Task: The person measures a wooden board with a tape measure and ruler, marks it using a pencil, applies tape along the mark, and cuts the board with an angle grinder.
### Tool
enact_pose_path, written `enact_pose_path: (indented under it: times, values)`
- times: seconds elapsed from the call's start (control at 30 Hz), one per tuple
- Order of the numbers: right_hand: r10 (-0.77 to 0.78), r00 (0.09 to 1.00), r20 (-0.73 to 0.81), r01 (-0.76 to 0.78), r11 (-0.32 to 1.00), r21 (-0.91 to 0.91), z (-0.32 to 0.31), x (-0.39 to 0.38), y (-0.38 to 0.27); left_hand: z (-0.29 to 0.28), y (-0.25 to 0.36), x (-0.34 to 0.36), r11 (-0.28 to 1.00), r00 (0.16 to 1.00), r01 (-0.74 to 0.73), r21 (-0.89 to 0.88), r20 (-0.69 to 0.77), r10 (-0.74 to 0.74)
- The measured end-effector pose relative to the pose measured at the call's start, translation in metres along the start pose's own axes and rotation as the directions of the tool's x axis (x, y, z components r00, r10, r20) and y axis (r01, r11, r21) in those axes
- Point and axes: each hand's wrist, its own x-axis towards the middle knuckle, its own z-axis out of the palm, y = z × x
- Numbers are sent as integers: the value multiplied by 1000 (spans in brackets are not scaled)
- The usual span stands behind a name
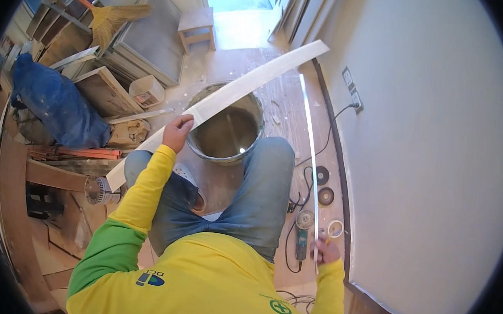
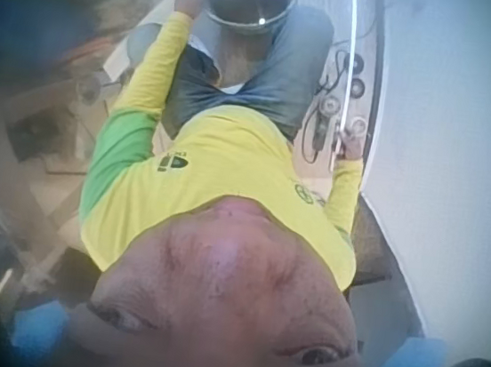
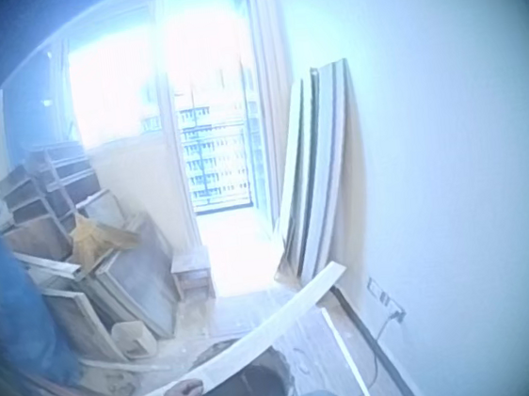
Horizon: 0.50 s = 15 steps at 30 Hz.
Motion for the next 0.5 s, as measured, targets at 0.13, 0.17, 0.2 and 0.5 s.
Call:
enact_pose_path:
  times: [0.13, 0.17, 0.2, 0.5]
  values:
    - [34, 999, 7, -34, 999, -8, -14, -65, 56, 7, 7, -8, 996, 998, -22, -86, 59, 27]
    - [31, 999, 15, -30, 999, -18, -9, -71, 56, 9, 13, -11, 996, 998, -27, -89, 46, 31]
    - [25, 999, 44, -26, 999, 18, -3, -79, 56, 12, 22, -15, 993, 994, -13, -119, 104, 26]
    - [-219, 938, 269, 346, 643, -684, 163, -23, -66, 22, 96, 2, 971, 944, 103, -216, 327, -28]
